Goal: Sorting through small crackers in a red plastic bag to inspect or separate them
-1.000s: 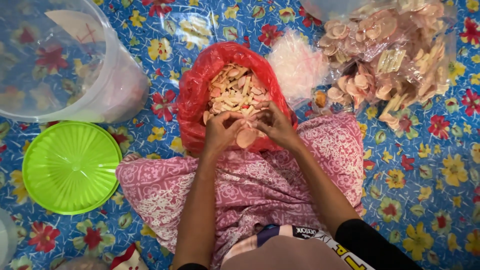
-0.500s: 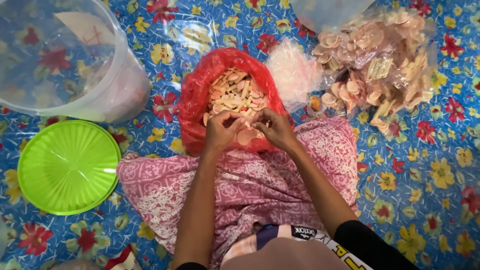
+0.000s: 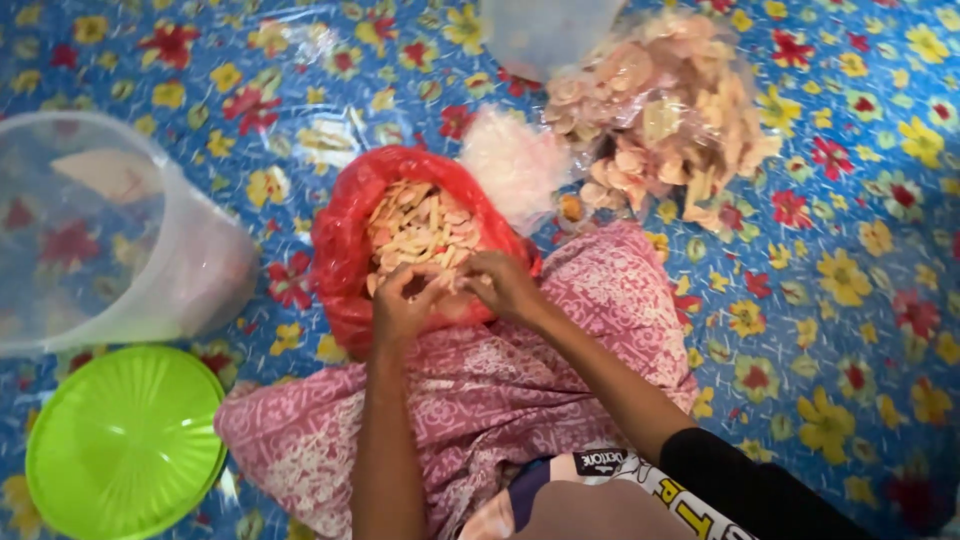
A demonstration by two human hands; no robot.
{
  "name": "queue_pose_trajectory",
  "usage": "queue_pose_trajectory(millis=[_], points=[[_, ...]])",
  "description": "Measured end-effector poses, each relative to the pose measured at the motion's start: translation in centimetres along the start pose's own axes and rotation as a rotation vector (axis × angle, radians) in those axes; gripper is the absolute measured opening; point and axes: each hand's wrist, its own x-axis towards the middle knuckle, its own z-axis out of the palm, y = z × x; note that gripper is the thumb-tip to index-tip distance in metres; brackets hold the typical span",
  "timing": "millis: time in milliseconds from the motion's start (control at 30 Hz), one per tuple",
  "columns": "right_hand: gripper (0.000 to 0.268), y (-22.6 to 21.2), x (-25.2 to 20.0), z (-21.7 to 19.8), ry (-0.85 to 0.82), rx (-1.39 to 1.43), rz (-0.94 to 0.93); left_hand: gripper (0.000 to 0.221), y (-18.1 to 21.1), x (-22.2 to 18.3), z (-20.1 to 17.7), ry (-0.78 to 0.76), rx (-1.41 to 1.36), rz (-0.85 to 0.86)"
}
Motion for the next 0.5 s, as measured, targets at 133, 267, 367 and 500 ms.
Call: queue_pose_trajectory(millis=[133, 267, 367, 500], points=[[0.009, -1.2, -0.8, -0.4, -0.012, -0.022, 0.026, 0.009, 0.0, -0.5, 0.0, -0.054, -0.016, 0.032], [0.008, -2.1, -1.3, -1.0, -0.065, -0.032, 0.055, 0.008, 0.2, -0.6, -0.1, -0.051, 0.025, 0.070], [0.007, -1.5, -1.8, -1.0, -0.074, -0.010, 0.067, 0.009, 0.2, -0.7, -0.1, -0.060, 0.072, 0.124], [0.008, 0.2, -2.5, -0.4, -0.043, 0.017, 0.097, 0.012, 1.2, -0.7, -0.1, -0.079, 0.102, 0.151]])
